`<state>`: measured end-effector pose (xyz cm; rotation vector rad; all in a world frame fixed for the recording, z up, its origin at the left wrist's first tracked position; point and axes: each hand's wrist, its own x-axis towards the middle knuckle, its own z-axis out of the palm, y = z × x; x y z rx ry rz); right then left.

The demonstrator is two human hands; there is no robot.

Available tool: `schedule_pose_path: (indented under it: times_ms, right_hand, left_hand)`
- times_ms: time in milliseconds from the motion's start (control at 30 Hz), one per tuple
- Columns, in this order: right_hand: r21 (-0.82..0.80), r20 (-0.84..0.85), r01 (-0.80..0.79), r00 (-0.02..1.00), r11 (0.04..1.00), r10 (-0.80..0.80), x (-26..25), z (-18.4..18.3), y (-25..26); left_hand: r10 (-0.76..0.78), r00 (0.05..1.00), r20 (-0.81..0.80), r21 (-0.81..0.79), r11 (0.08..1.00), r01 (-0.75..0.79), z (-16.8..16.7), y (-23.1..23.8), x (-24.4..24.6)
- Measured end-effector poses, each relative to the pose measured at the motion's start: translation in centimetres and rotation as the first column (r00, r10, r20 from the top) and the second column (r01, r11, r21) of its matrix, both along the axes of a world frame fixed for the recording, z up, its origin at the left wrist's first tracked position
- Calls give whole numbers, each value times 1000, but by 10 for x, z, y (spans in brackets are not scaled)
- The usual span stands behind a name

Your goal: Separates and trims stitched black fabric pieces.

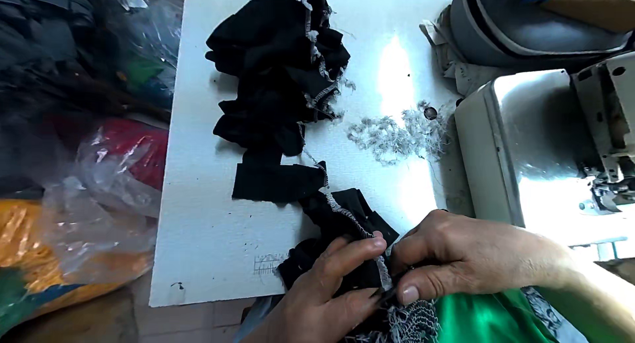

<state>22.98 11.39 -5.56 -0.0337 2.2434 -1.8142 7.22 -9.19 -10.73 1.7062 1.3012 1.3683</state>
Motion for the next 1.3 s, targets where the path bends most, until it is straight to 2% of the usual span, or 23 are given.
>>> schedule_pose_path:
  times_ms: [167,300,367,400,467,533,600,667,733,833,1033,1133,1233,1300]
  right_hand:
    - [2,-61,62,996,998,-62,0,-1,0]
    - [3,-39,337,941,942,-336,-1,18,9]
    - [95,-15,464,885,881,-465,-11,21,5]
    - [172,14,476,874,863,-485,-17,21,1]
    - [307,153,389,881,869,-448,-31,20,-8]
    - [321,255,278,895,906,-365,-42,17,-11]
    - [269,216,264,921,926,-325,-45,12,-11]
    - [254,114,323,926,912,-359,-45,10,-11]
    - [279,-36,447,889,850,-456,-44,8,-11]
    - [281,-126,577,815,767,-566,-42,8,-1]
    - [118,-100,672,741,731,-665,-25,9,1]
    - [85,-83,687,727,722,-682,-18,6,-1]
    - [103,-68,642,766,760,-639,-13,0,-5]
    - [58,-56,555,832,830,-552,-9,-1,-9]
  left_hand:
    - [-6,1000,-27,1,1000,6,-1,2,-2]
    - [-20,998,-52,-12,1000,20,1,2,-3]
    - [-33,998,-52,-22,999,31,3,2,-3]
    - [-35,998,-49,-28,999,33,3,3,-3]
    - [-28,998,-56,-35,999,26,3,2,-3]
    - [-38,998,-51,-33,999,37,3,2,-3]
    - [-57,997,-47,-16,998,56,1,2,-4]
    - [-54,997,-45,-3,999,54,0,1,-5]
    - [-29,999,-42,10,1000,29,-3,-1,-4]
    - [20,999,-29,38,999,-19,-6,-4,-5]
    - [110,986,128,6,994,-112,3,-14,-19]
    - [47,983,180,28,998,-53,13,-11,-26]
    - [-39,981,191,-69,996,53,17,-2,-20]
    - [-16,982,188,-92,995,34,12,4,-14]
